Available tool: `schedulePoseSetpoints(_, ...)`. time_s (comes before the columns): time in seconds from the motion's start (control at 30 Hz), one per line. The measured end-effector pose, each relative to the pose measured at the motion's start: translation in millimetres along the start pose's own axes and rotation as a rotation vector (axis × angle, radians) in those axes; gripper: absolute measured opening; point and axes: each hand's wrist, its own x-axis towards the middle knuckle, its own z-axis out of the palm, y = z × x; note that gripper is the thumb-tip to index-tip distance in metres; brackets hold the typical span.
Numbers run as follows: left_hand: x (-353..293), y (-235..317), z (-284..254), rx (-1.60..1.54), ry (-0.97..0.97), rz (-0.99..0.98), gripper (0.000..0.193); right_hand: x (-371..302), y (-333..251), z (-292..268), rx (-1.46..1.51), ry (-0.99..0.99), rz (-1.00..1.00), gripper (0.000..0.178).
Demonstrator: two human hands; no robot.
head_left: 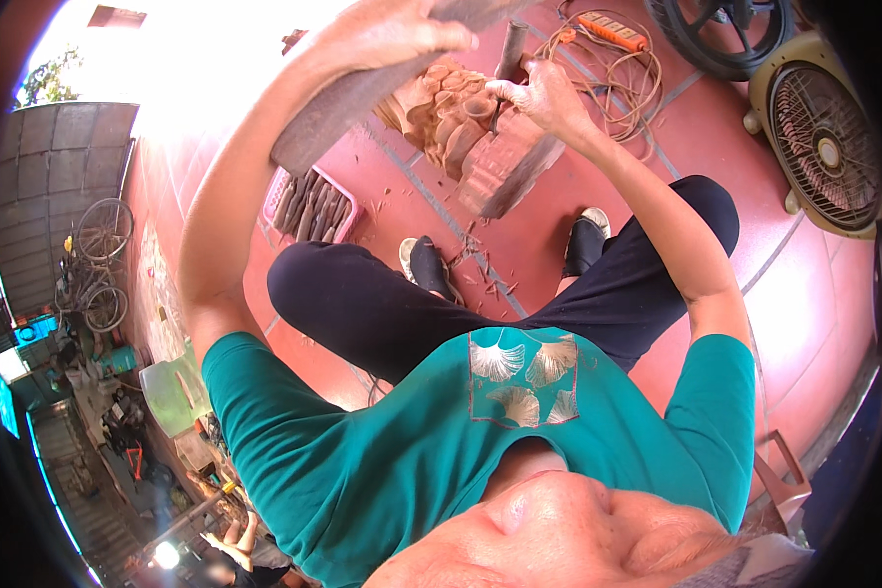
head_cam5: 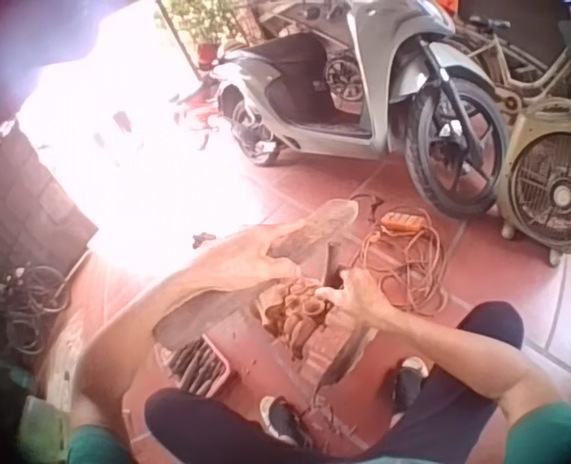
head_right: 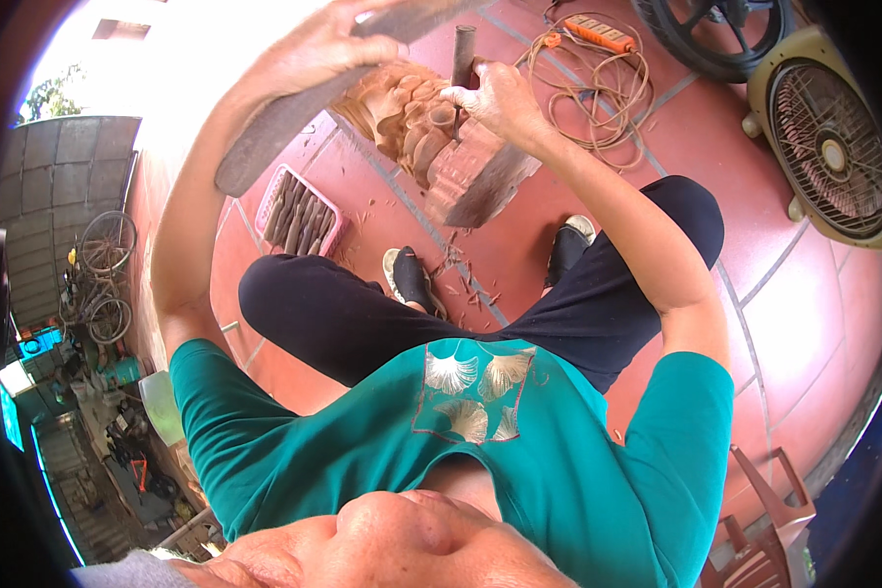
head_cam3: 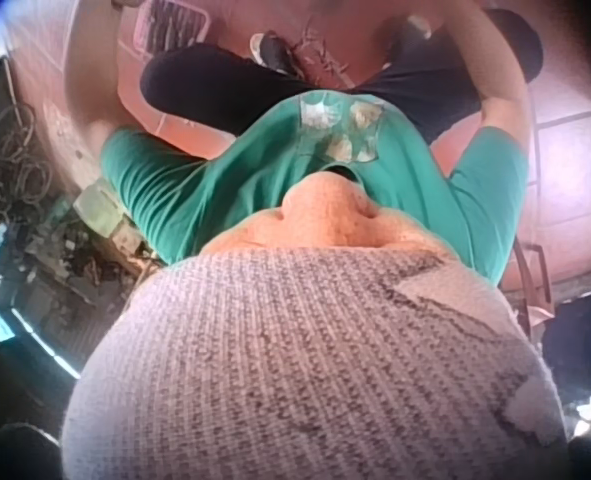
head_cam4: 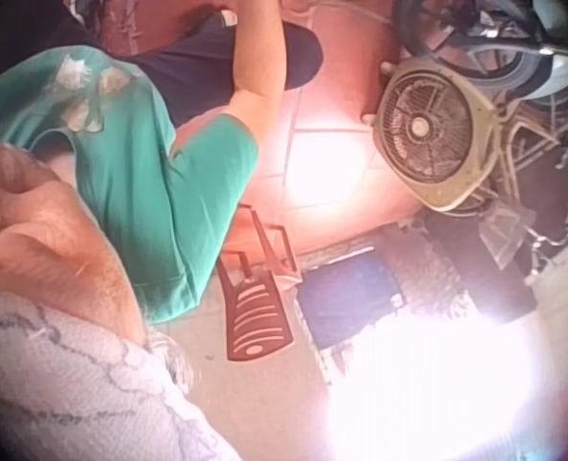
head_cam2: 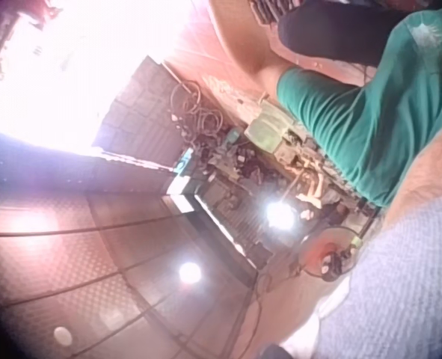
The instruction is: The person carves a wooden sculpture using a chisel and mallet. They repeatedly strike the chisel to shape the wood, occasionally pausing to adjust the tool or inspect the work.
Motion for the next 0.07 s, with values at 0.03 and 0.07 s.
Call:
schedulePoseSetpoints(0.03, -0.7, -4.8, -0.3, -0.072, 0.062, 0.053, 0.077, -1.2, -2.4, 1.4, -0.026, -0.002, -0.021, 0.039)
schedulePoseSetpoints(0.07, 0.4, -9.9, -0.5, -0.143, 0.125, 0.107, 0.076, -0.3, 0.8, 4.1, -0.015, 0.013, -0.044, 0.04)
